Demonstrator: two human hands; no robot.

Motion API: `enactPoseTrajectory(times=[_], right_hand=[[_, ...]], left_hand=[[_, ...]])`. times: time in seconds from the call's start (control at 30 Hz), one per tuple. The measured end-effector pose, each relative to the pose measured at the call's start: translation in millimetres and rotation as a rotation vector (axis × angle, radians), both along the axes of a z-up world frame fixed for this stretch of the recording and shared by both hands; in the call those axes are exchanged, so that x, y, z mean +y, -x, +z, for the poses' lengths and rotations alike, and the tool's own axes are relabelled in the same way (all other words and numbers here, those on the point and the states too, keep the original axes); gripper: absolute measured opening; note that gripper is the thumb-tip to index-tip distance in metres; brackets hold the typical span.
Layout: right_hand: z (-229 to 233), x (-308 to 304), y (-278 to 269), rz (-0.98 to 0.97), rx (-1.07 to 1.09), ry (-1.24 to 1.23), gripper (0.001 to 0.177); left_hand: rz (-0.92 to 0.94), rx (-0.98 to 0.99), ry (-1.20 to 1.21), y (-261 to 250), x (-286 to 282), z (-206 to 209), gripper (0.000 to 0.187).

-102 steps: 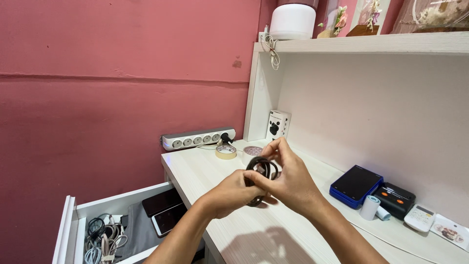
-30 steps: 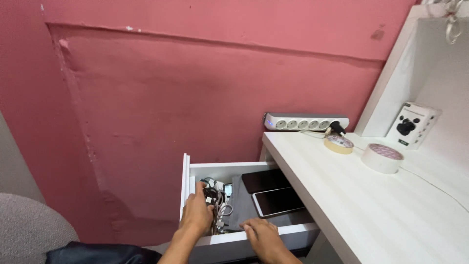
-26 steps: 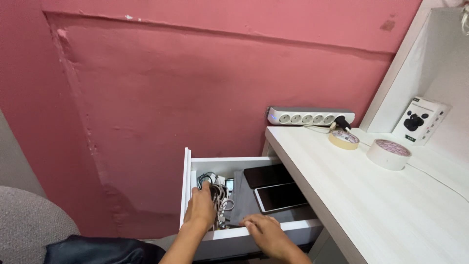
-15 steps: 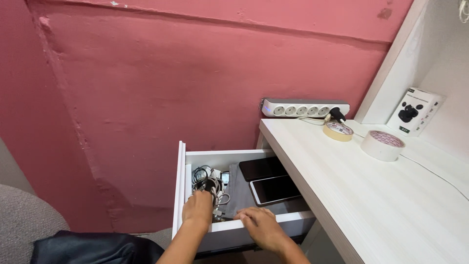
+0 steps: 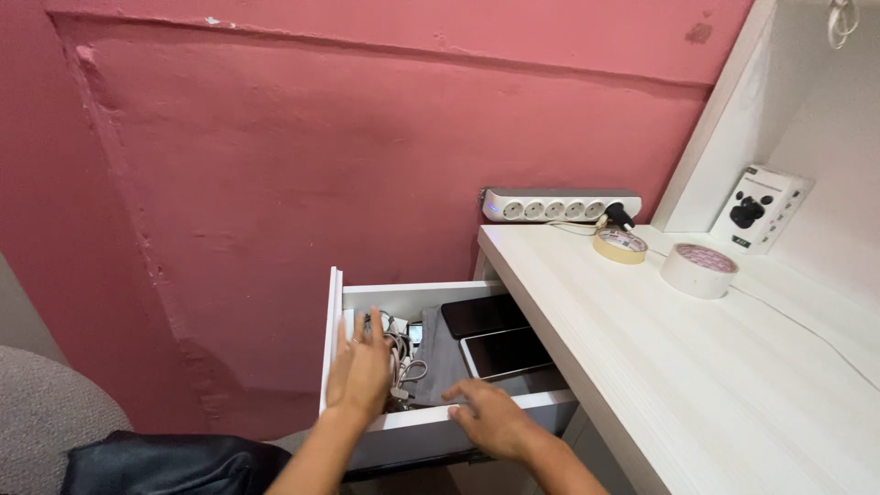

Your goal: Organizing various charging cables and electronic accessories on a desk and placing them into a drawer.

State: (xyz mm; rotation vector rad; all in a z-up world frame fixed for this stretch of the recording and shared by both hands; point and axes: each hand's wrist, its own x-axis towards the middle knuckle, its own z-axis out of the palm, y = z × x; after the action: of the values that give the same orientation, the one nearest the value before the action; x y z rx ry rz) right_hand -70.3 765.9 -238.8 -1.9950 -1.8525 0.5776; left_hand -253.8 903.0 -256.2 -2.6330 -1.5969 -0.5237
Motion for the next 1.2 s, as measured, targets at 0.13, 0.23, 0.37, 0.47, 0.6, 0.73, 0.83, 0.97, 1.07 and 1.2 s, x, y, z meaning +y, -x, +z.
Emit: enactPoseTrajectory(times=[0.13,0.23,0.37,0.47,0.6,0.73,0.83,0.97,1.07,1.2], right_hand=[[62,-13,-11,-0.01,-0.114,-0.273,0.026],[95,-27,-37,-0.126,-0.422,-0.514,0.027],[104,-57,-81,-0.424,-0.499,-0.366,0.033],[90,-71,-113,-0.59,-0.362,-0.272,0.035],[100,-84,-104,-0.782,0.125,-0.316,0.036],[94,-86,-116,-0.843,0.288,-0.5,0.031],[99,-86,-110,-0.84,0.327,-0.469,0.029],[93,-80,-114,-0.747,0.234,-0.399,0.028],[94,-79,-111,-0.768,0.267,-0.375,0.027],[106,-88,-101,-0.743,0.361,-0.444,0.025]], left_hand=[[0.122,-0.269,0.053,23,4,31,0.07],[0.262,-0.53,0.332,33,11,31,0.089],[0.174,-0.82,0.575,37,37,0,0.106],[0.181,-0.772,0.59,32,56,-13,0.108],[0.195,-0.74,0.706,27,39,9,0.109],[0.199,-0.751,0.746,13,42,3,0.112],[0.17,-0.732,0.741,0,50,-4,0.114],[0.072,-0.864,0.888,-18,16,19,0.116],[0.069,-0.787,0.856,-47,16,5,0.119],[0.031,-0.746,0.799,-89,26,-16,0.133]])
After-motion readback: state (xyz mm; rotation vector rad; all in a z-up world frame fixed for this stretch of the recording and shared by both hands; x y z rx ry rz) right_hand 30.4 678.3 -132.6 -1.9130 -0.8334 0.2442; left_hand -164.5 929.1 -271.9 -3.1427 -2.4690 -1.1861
